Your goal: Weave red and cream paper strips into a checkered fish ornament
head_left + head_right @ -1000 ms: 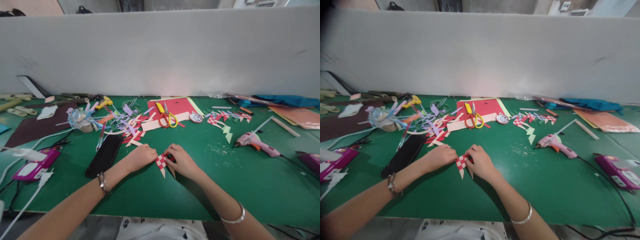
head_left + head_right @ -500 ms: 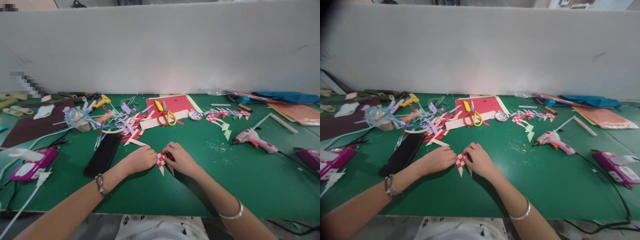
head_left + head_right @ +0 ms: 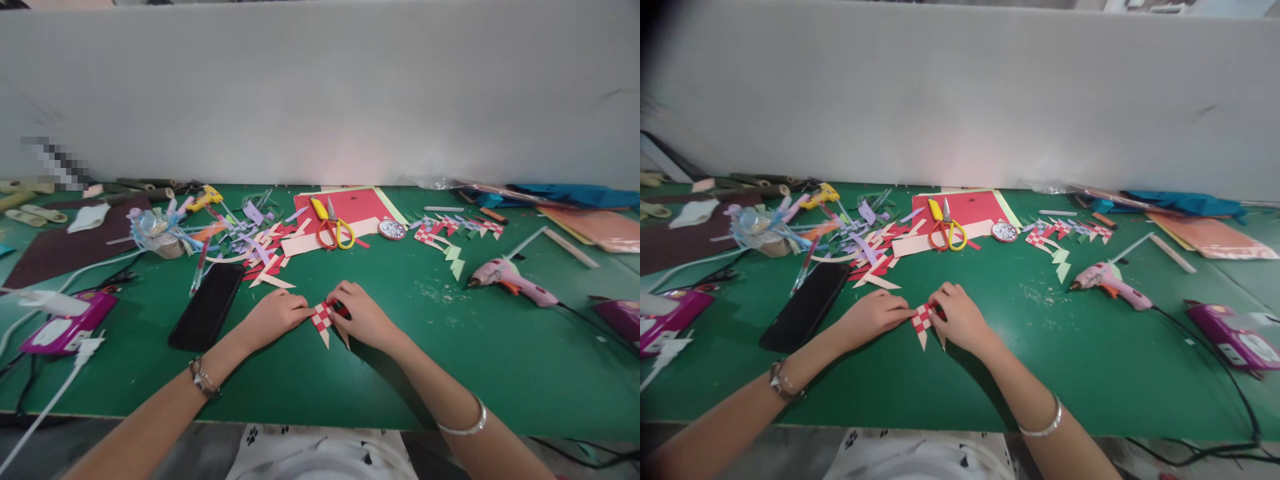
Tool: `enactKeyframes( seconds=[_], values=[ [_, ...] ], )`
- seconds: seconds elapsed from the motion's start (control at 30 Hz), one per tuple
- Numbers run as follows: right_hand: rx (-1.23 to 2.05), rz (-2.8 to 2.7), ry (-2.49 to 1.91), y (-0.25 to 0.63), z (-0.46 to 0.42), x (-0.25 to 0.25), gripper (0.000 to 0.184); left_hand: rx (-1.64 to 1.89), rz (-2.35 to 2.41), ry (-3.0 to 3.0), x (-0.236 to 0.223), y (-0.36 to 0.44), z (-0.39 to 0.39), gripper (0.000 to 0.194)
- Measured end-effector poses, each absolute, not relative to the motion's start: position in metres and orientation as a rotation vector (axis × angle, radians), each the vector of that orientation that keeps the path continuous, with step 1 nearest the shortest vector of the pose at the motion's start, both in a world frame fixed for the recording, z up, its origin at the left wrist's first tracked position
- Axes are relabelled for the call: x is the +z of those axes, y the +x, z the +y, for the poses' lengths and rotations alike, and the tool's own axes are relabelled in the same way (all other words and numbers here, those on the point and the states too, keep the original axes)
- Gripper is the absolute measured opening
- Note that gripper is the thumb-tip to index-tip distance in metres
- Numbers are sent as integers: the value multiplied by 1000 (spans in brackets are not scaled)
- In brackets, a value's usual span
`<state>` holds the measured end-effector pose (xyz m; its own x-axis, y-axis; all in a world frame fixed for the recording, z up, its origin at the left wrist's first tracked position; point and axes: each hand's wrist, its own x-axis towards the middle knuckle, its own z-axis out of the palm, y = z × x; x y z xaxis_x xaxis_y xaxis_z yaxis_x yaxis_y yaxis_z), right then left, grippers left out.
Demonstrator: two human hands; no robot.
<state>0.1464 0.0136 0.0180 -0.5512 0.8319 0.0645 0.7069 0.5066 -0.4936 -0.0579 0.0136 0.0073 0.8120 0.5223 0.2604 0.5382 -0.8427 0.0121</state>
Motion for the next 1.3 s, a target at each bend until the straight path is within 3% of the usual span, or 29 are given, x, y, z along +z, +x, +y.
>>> enactKeyframes(
  seconds=[0.57, 0.77, 0.83, 0.9, 0.97, 1.13, 1.3],
  values=[
    [616, -2458, -1291, 147, 14, 18, 9, -554, -1050, -3036, 2, -52, 17, 25],
    [611, -2454, -1296, 147, 13, 19, 8, -901, -1315, -3118, 4, -52, 14, 25],
    [617, -2451, -1299, 147, 13, 19, 8, -1168, -1531, -3090, 8, -47, 10, 21],
    [625, -2451, -1302, 147, 13, 19, 9, -1852, -2026, -2899, 12, -39, 4, 14],
    [642, -2438, -1290, 146, 14, 18, 9, -2501, -2417, -2474, 15, -30, -2, 19],
    [671, -2155, -1211, 154, 13, 31, 13, -3015, -2481, -2039, 20, -10, -12, 36],
    [305, -1749, -1354, 201, -2, 58, 12, -3854, -2481, -1012, 29, 3, -14, 28]
  ],
)
